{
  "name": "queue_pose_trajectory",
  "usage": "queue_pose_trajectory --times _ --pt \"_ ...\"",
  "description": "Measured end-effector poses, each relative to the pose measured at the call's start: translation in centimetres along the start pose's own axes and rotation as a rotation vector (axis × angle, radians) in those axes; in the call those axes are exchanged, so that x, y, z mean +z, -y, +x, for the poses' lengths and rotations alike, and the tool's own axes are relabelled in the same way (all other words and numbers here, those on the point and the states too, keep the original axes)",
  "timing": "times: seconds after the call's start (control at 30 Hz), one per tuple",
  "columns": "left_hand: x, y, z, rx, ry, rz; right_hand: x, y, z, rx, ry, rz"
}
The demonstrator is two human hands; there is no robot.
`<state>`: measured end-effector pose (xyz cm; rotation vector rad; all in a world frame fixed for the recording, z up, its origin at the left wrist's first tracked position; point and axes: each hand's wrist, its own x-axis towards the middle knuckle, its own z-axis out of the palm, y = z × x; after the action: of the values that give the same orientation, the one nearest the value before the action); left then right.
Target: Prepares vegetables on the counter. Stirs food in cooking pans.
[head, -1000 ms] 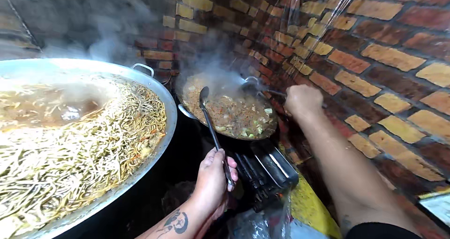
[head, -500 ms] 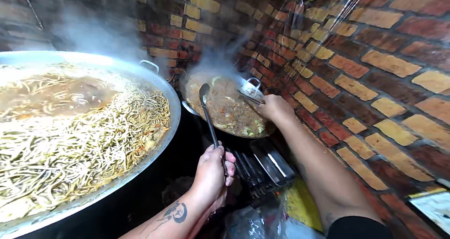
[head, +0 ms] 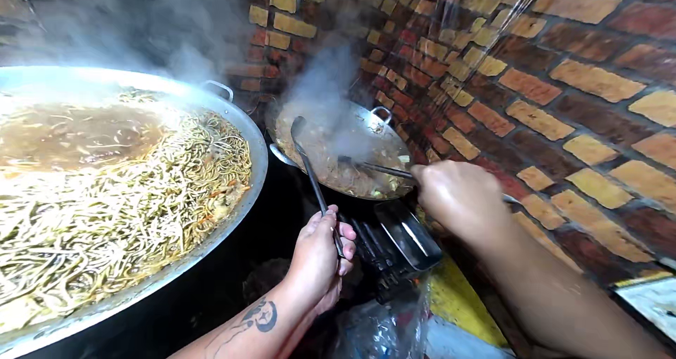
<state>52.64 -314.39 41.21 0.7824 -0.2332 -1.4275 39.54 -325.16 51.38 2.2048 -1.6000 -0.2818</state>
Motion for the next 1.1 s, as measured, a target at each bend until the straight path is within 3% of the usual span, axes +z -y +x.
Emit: queue_pose_trajectory --times 0.13,0.23,0.47,0.63,0.73,0.8,0.97,1.1 --pt "0.2 0.3 -0.1 -0.013 -0.004 0.010 4.5 2.4 6.9 0.022 0.018 0.087" --pt "0.3 0.6 -0.3 -0.039 -0.008 0.023 4.8 1.3 9.4 0.049 0.011 0.150" --pt "0.3 0.2 -0.6 -0.036 0.011 -0.015 -3.8 -7.8 5.1 -0.023 -0.173 0.139" --pt "0.3 -0.3 -0.6 -0.054 0.014 -0.034 -5.5 -14.0 2.3 -0.288 -0.253 0.162" --pt "0.2 -0.4 -0.5 -0.068 0.019 -0.035 -4.8 -11.2 0.9 -0.302 -0.208 0.092" --pt "0.2 -0.4 -0.5 -0.068 0.024 -0.032 -4.1 -6.7 1.1 -0.159 -0.112 0.029" --pt "0.0 -0.5 -0.3 -0.052 0.021 -0.022 0.7 1.1 6.6 0.013 0.011 0.038" --pt "-0.3 -0.2 0.2 -0.087 0.031 0.017 4.0 3.1 11.9 0.090 0.001 0.061"
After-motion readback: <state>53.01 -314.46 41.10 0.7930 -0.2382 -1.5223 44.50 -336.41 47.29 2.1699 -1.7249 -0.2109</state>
